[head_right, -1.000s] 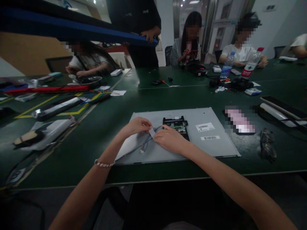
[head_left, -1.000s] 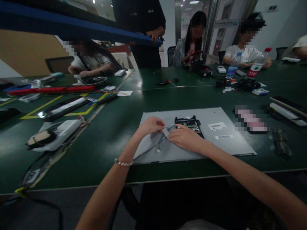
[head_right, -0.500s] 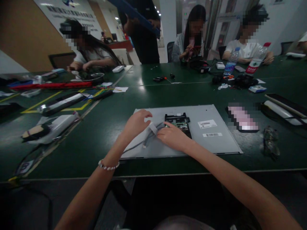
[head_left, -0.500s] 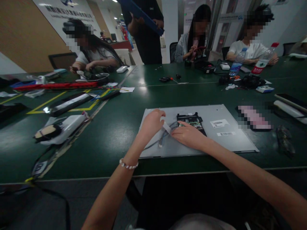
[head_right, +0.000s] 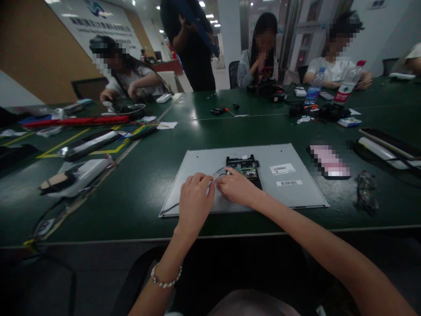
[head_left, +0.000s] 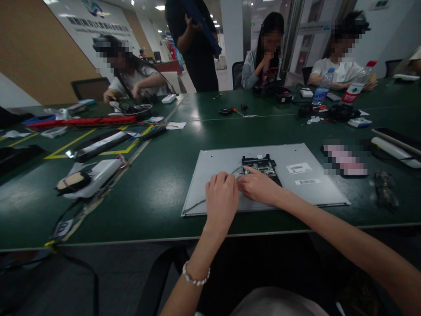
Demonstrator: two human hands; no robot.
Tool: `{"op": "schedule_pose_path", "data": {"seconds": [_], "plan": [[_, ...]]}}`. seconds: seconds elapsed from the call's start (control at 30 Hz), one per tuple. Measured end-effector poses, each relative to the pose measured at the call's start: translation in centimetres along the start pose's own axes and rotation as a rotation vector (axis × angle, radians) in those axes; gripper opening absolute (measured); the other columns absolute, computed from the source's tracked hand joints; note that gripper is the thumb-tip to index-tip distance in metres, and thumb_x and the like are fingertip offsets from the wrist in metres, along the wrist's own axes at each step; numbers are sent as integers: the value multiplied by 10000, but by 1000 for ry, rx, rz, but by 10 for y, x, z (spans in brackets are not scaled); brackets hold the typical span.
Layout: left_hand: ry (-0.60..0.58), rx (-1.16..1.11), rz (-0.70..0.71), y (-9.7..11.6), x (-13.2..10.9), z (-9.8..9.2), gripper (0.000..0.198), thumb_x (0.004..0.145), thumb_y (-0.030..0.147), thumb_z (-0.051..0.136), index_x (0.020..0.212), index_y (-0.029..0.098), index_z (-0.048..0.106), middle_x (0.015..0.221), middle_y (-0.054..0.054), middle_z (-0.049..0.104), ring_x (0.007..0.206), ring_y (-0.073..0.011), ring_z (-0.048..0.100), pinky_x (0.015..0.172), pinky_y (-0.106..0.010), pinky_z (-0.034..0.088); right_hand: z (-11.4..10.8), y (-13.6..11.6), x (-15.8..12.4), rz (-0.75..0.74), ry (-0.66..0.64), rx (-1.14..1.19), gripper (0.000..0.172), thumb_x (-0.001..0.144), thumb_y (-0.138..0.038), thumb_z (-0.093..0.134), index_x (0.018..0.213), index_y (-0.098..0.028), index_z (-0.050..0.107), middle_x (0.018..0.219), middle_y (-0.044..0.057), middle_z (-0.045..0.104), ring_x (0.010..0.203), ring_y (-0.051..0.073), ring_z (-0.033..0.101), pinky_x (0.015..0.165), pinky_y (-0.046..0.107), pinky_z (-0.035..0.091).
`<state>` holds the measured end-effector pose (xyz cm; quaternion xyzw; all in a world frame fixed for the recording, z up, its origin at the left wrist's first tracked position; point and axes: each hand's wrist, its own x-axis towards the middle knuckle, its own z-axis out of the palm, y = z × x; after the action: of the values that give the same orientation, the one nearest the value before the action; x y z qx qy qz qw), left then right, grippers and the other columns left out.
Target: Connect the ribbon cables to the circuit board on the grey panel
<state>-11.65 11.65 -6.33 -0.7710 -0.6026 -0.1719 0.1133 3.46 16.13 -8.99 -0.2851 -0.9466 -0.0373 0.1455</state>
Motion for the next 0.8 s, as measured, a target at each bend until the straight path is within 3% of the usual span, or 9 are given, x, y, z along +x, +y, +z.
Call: {"op": "schedule_pose_path", "data": {"seconds": [0.07,0.2,0.4,0.63,0.8], "plan": [[3,-10,24,2,0,3,189,918,153,461,989,172,636,1040,-109,644,976,-259,580,789,-370,445,-2,-1,0,21,-19,26,246,924,-115,464,940,-123,709,975,109,719,944,231,648,1106,481,285],[-104,-8,38,2,1,17,248,907,72,413,1010,129,631,1063,-135,656,1012,-257,598,856,-384,440,-7,-8,-6,79,-40,136,255,913,-180,495,1091,-117,666,1123,135,690,1075,244,616,1129,496,246],[-145,-58,-6,-2,2,27,254,933,106,398,1069,132,611,1122,-138,667,1047,-252,619,1006,-439,368,-9,-21,-21,112,-35,166,563,913,-484,487,1355,-136,504,1420,149,509,1388,276,349,1169,557,-26],[-205,-145,-28,-14,12,28,159,941,166,434,1042,157,556,1019,-106,671,934,-227,641,835,-329,455,-9,-26,-26,116,-50,136,659,907,-573,448,1394,-129,469,1445,155,477,1434,289,253,1157,556,-111],[-208,-174,-39,-19,11,30,148,920,150,463,1050,174,529,1006,-88,662,965,-223,631,835,-316,453,-17,-22,-31,124,-61,228,677,924,-572,424,1436,-129,414,1507,137,395,1458,279,183,1171,564,-57]]}}
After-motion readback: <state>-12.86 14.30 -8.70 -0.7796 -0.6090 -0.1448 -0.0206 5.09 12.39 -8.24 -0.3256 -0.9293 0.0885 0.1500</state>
